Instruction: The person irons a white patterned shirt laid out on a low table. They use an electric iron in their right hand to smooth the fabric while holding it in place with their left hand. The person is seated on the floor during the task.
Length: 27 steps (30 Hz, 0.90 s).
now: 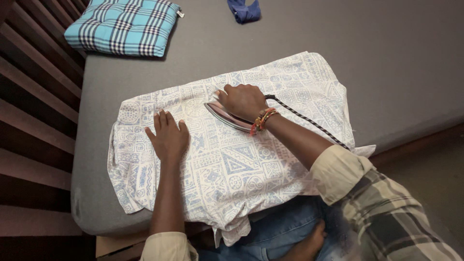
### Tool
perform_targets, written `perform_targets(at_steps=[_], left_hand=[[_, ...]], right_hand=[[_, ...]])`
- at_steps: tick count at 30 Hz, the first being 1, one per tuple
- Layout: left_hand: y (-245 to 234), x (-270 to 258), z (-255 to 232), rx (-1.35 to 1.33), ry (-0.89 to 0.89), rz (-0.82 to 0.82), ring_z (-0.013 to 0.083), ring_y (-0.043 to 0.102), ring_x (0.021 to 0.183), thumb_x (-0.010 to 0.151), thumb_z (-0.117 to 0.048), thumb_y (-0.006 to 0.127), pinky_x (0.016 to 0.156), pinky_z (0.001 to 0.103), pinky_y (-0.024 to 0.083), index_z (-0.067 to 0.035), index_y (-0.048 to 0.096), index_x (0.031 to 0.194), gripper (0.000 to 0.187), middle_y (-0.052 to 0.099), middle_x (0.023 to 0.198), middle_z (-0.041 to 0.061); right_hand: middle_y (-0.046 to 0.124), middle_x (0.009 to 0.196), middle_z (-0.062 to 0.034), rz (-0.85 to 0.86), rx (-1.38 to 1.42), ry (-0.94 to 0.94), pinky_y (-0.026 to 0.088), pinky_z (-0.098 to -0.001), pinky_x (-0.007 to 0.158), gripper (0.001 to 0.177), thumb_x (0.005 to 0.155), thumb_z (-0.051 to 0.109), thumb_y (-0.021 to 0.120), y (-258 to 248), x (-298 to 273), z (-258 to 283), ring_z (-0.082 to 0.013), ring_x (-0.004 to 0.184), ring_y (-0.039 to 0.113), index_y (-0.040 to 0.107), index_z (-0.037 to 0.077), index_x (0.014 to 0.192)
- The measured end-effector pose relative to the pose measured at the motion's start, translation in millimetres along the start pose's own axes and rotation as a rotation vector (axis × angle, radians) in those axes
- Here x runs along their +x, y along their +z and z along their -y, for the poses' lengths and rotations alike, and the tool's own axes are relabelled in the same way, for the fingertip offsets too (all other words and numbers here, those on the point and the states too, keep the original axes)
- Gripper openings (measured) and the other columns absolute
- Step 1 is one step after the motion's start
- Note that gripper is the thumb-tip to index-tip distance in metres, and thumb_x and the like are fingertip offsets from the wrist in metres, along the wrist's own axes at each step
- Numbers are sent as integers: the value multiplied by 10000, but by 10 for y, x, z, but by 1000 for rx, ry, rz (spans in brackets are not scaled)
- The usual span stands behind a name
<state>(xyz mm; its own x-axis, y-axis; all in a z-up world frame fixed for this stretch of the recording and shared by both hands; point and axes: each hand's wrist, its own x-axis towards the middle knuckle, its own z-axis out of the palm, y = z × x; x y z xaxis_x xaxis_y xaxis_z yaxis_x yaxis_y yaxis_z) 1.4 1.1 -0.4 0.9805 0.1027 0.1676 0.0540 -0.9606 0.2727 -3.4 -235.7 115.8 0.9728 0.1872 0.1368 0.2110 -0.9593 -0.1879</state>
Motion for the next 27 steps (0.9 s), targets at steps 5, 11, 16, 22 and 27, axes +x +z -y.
perform_targets(at_steps=[5, 11, 16, 22, 27], left_hand=[[-4, -16, -11, -10, 1, -12, 233, 153, 1559, 1003, -413, 358, 1231, 578, 71, -40, 348, 1559, 670, 244, 1680, 78], [32, 7, 27, -18, 12, -27, 241, 151, 1552, 998, -415, 357, 1219, 583, 70, -39, 350, 1552, 669, 242, 1674, 85], [51, 14, 40, -5, 8, -26, 231, 153, 1559, 994, -419, 362, 1226, 580, 72, -44, 348, 1558, 678, 245, 1677, 77], [28, 0, 38, -23, 9, -21, 237, 147, 1551, 991, -408, 363, 1220, 575, 64, -37, 341, 1551, 672, 245, 1669, 87], [-4, -3, 24, -19, 7, -30, 235, 161, 1549, 986, -404, 377, 1224, 575, 82, -37, 366, 1544, 669, 256, 1668, 82]], right_hand=[[701, 641, -119, 109, 33, -22, 513, -437, 565, 626, 1013, 573, 356, -84, -23, 34, -264, 579, 682, 738, 94, 884], [693, 621, -120, 300, 28, -110, 513, -450, 571, 715, 998, 660, 315, -166, -226, 87, -264, 593, 687, 768, 118, 883], [715, 676, -141, 309, 39, -252, 541, -469, 590, 703, 945, 693, 332, -148, -427, 96, -301, 634, 710, 785, 158, 977], [728, 680, -146, 389, 49, -329, 556, -462, 612, 720, 950, 705, 338, -203, -697, 147, -305, 629, 720, 786, 142, 976], [716, 670, -143, 478, -13, -321, 556, -468, 645, 683, 1001, 635, 303, -239, -947, 288, -307, 627, 724, 745, 115, 986]])
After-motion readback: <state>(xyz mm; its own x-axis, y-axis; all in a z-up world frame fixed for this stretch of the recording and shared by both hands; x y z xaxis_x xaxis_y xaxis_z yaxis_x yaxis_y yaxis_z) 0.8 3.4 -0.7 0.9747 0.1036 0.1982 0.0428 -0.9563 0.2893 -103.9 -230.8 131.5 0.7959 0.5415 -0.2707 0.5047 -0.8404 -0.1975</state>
